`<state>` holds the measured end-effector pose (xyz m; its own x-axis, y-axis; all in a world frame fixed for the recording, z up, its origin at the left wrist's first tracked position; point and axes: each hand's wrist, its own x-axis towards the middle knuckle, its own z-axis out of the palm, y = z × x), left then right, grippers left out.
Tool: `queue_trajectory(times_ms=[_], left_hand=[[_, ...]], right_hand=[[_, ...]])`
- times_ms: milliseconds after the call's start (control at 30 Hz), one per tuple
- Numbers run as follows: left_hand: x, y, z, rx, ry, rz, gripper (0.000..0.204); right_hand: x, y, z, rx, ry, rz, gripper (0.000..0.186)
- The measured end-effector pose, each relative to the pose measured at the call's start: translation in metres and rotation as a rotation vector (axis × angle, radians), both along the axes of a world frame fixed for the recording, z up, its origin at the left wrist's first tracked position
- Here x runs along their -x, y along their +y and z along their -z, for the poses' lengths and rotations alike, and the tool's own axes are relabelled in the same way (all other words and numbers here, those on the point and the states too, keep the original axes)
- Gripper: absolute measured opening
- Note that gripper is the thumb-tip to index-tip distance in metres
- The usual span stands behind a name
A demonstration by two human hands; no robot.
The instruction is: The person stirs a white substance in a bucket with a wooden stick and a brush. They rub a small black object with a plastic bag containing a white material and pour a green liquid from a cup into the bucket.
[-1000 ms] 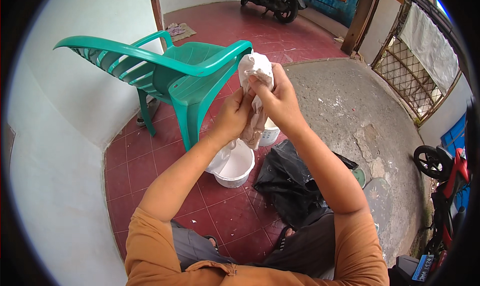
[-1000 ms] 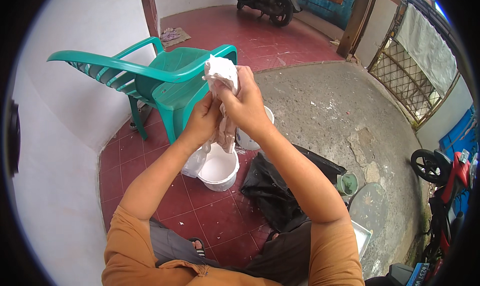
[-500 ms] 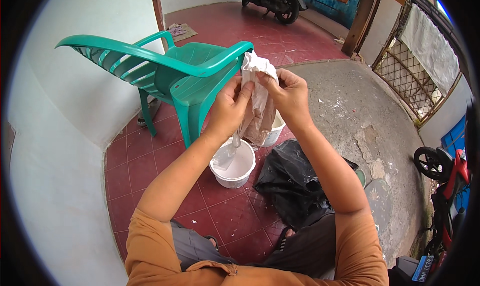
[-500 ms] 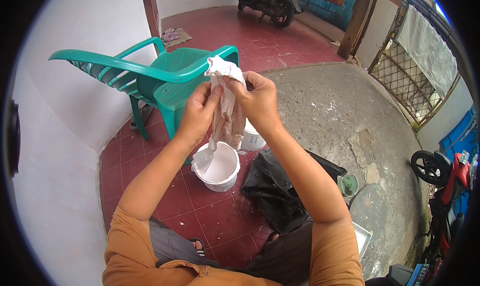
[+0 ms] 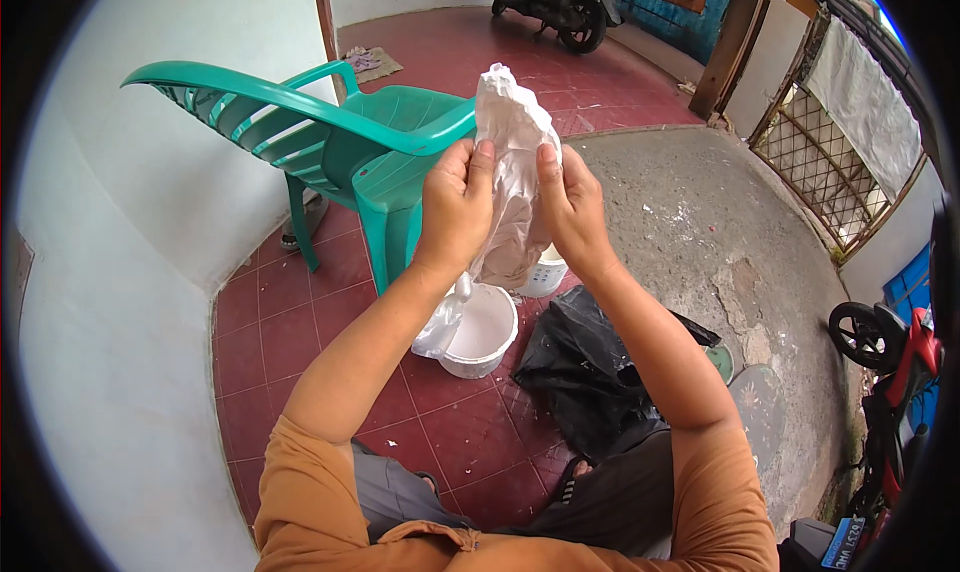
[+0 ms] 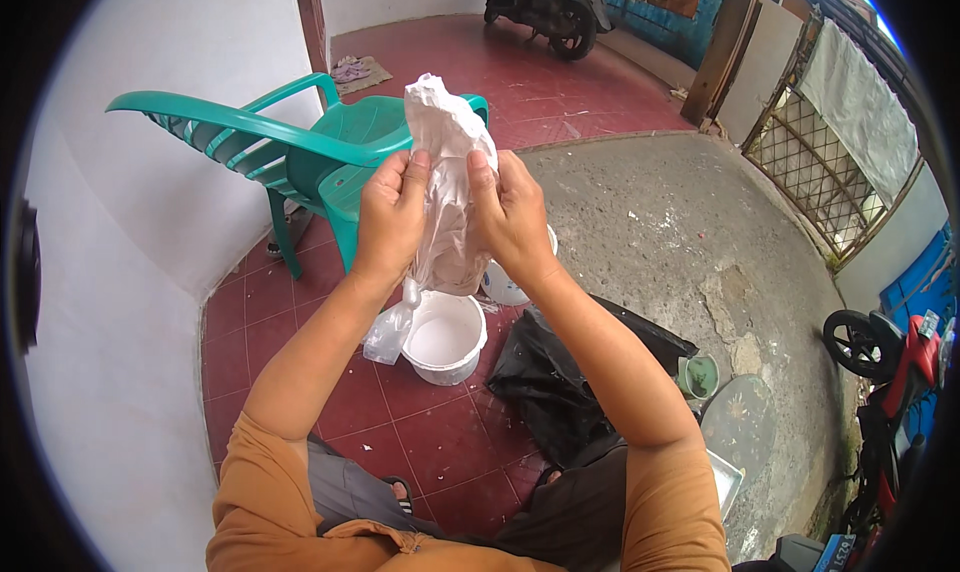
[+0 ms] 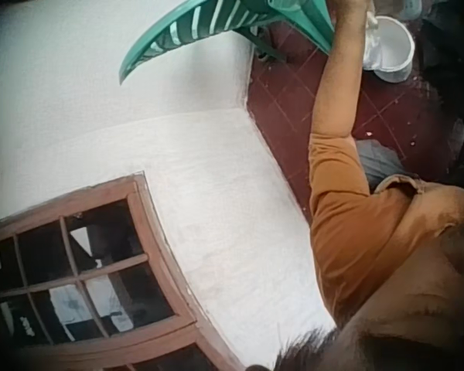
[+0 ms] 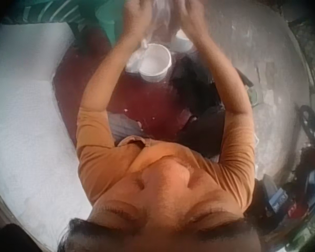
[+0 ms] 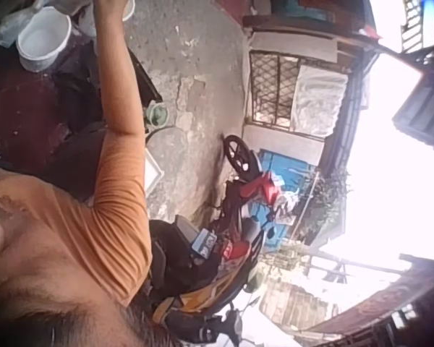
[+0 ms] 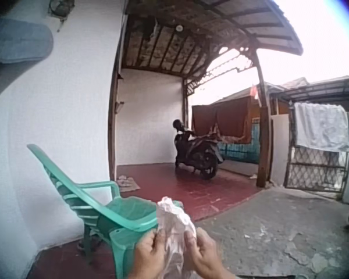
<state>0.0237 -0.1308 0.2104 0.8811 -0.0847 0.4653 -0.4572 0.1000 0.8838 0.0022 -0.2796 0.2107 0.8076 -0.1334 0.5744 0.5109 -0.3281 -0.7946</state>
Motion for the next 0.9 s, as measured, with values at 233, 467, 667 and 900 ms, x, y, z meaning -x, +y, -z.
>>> queue_trajectory(times_ms=[233,467,667,900], left_hand=[[0.009,-0.007,-0.017,0.131,-0.137,0.063,0.032],[-0.002,-0.003,0.006,0.103,-0.033,0.153,0.055],[-0.001,0.000,-0.003,0.195,0.270,0.373,0.057],[0.014,-0.012,0.001,0.307,0.190,0.360,0.048]], right_hand=[[-0.018,0.017,0.016,-0.295,-0.011,-0.105,0.045],[-0.004,0.076,-0.003,-0.446,0.002,-0.276,0.061],[-0.015,0.082,0.020,-0.644,0.193,-0.200,0.080],[-0.018,0.072,0.032,-0.516,0.208,-0.174,0.081]])
